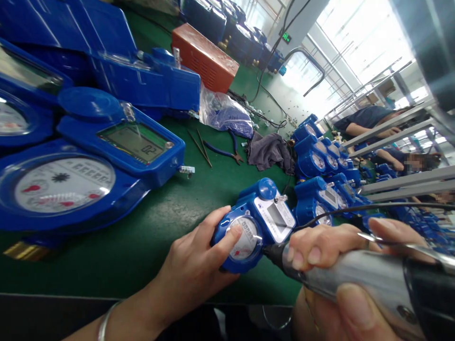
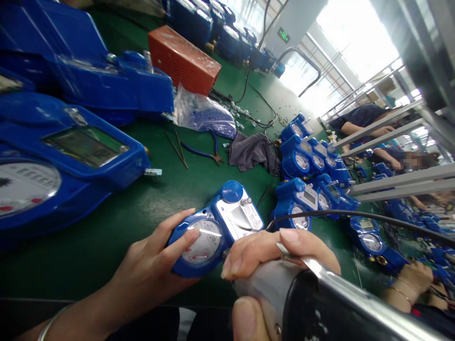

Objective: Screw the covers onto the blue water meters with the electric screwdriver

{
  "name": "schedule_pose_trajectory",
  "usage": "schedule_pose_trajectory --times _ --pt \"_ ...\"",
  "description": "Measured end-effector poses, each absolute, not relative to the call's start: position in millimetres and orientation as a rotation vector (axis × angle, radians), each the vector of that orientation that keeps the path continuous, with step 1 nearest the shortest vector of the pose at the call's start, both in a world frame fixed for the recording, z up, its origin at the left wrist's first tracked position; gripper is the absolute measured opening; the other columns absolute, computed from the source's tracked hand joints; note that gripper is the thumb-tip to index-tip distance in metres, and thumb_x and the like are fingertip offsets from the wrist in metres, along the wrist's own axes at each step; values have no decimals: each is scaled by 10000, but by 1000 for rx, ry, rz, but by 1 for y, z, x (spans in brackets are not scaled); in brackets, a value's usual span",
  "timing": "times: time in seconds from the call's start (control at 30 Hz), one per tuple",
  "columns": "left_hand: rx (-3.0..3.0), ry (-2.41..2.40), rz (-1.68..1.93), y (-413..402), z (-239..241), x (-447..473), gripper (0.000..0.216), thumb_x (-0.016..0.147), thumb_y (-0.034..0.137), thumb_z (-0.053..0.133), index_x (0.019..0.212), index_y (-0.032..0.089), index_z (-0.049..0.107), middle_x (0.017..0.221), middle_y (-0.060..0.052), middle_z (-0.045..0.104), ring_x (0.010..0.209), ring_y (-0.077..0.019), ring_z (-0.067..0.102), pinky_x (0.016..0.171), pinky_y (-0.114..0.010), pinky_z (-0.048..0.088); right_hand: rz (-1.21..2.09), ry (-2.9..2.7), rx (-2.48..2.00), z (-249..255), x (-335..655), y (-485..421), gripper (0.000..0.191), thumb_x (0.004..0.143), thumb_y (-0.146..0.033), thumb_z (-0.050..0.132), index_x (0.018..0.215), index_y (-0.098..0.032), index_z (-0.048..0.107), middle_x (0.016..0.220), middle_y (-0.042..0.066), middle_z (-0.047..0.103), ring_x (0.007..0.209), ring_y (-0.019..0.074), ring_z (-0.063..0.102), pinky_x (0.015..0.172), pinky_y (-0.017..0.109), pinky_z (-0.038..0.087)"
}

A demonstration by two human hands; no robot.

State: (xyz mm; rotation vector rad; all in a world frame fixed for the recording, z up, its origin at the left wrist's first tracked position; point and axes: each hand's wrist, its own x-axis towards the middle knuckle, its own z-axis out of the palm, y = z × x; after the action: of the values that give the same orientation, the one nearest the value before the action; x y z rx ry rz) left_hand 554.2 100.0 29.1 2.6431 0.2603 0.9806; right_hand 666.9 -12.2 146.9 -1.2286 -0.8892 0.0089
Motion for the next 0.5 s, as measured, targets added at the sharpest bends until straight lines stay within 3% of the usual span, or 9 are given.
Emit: schedule_pose_trajectory --times 0.2,0.5 --pt "2620 244 985 102 33 556 487 769 232 653 1188 165 415 1298 -263 433 1046 -371 602 703 -445 591 158 -1021 -1212 148 684 -15 424 772 -332 616 1176 -258 513 635 3 517 507 194 510 501 390 472" --pt "2599 255 953 103 27 553 508 754 245 689 1183 180 424 1327 -254 419 1101 -370 575 753 -464 582 21 -900 -1205 142 668 -10 397 813 -290 562 1197 -236 476 660 1 473 518 169 468 500 374 448"
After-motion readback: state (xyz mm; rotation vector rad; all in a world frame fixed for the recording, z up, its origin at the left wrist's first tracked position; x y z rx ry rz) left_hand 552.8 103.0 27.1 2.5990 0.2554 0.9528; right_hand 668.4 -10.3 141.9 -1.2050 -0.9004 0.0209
